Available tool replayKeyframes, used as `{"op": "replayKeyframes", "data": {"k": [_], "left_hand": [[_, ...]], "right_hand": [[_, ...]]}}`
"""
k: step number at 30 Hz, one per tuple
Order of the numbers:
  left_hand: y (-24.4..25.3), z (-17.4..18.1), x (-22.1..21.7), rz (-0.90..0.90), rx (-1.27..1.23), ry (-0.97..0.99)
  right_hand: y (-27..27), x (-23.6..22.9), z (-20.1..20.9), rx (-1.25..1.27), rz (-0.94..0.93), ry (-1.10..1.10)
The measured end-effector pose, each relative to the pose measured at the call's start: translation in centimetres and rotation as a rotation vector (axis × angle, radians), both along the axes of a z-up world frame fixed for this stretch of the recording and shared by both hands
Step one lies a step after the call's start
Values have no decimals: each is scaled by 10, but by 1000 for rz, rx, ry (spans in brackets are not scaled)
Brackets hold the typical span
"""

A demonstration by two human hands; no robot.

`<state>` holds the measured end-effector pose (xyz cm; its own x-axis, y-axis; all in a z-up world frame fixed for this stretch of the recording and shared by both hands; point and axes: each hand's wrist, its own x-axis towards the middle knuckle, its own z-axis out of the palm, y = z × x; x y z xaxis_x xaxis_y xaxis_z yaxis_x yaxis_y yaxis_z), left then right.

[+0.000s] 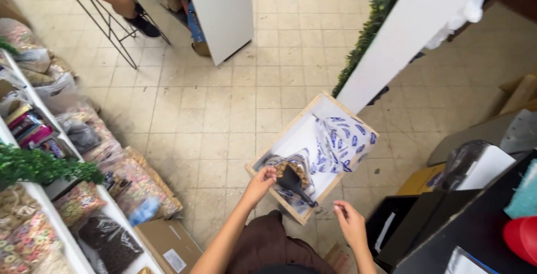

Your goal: Filling plastic bags with snacks from a bulk bin using a scoop, weighing them on a scale, and preparing them for sale.

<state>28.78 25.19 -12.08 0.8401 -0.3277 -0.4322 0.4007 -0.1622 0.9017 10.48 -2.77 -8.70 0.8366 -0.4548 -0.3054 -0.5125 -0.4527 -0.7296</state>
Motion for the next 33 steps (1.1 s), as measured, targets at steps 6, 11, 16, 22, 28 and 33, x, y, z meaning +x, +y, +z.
{"op": "replayKeyframes", "data": {"k": [6,11,16,22,28,33], "left_hand": [[39,-27,3,-227,338,-136],[43,-78,5,-329,414,-134],[36,0,11,-281,567,-206],[7,8,19,-303,705,-393],[-12,-47,40,-334,901,-349],[-16,-61,57,-535,1012,-357]], "right_hand": [[52,72,-59,-52,431,26],[69,81,-123,-329,480,44],[71,82,-96,-60,405,182],[64,85,-104,-117,431,447],[67,102,-95,-340,484,513],[80,120,-85,-376,573,622]]}}
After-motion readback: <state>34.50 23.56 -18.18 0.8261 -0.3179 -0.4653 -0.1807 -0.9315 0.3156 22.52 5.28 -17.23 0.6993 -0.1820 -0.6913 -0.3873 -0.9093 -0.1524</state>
